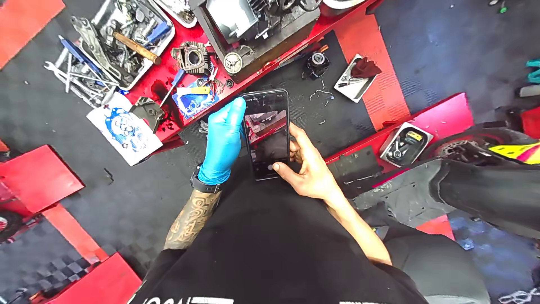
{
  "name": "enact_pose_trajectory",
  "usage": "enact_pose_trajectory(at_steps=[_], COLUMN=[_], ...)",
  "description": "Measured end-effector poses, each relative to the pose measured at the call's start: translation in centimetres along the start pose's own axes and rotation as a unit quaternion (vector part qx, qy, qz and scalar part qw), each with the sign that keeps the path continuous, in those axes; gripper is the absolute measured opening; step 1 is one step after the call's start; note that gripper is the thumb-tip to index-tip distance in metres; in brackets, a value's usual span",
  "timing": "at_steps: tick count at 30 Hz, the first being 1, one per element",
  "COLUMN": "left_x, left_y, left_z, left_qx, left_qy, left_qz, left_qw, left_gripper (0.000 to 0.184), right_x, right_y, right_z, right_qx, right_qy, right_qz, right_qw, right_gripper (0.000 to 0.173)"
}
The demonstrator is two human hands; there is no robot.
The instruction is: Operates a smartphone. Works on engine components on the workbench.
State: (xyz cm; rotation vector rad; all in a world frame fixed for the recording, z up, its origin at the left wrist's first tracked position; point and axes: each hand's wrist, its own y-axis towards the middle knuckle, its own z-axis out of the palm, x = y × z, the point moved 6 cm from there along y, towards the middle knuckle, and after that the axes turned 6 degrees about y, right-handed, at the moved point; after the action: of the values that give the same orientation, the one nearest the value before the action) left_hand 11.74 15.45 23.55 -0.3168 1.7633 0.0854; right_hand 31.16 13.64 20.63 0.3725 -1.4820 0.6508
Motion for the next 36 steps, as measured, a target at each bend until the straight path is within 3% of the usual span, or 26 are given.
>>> enact_pose_trajectory(at_steps=[3,8,10,18,21,24,27,29,31,36], left_x=[0.0,0.6,1.0,0.7,0.7,0.7,0.7,0.5,0.4,0.7], left_y=[-0.1,-0.3,-0.5,-0.4,-0.4,-0.3,-0.3,-0.2,-0.1,-0.5], left_z=[0.1,0.0,0.1,1.0,1.1,1.2,1.2,1.3,1.4,1.4], left_qx=[-0.003,-0.006,-0.004,0.005,0.007,0.003,-0.005,-0.006,-0.007,-0.002], left_qy=[0.014,0.005,-0.001,-0.005,-0.009,-0.007,0.0,0.012,0.019,0.006], left_qz=[-0.004,0.002,-0.001,-0.009,-0.005,-0.001,0.001,0.002,0.004,-0.002], left_qw=[1.0,1.0,1.0,1.0,1.0,1.0,1.0,1.0,1.0,1.0], left_gripper=[0.038,0.038,0.039,0.04,0.04,0.04,0.04,0.038,0.038,0.04], right_x=[-0.1,-0.8,-1.2,-0.9,-0.8,-1.1,-1.6,-1.9,-2.1,-1.8], right_y=[0.1,-0.1,-0.2,0.2,0.2,0.1,-0.3,-0.6,-0.7,-0.6], right_z=[0.0,0.3,0.4,-0.4,-0.6,-0.6,-0.3,-0.2,0.0,-0.2], right_qx=[0.004,0.058,0.063,0.003,0.013,0.041,0.074,0.08,0.065,0.026], right_qy=[0.008,0.054,0.068,0.076,0.094,0.143,0.174,0.156,0.154,0.147], right_qz=[0.0,0.035,0.038,-0.016,-0.05,-0.043,0.009,0.04,0.065,0.045], right_qw=[1.0,0.996,0.995,0.997,0.994,0.988,0.982,0.984,0.984,0.988], right_gripper=[0.087,0.114,0.115,0.051,0.043,0.055,0.09,0.103,0.097,0.058])
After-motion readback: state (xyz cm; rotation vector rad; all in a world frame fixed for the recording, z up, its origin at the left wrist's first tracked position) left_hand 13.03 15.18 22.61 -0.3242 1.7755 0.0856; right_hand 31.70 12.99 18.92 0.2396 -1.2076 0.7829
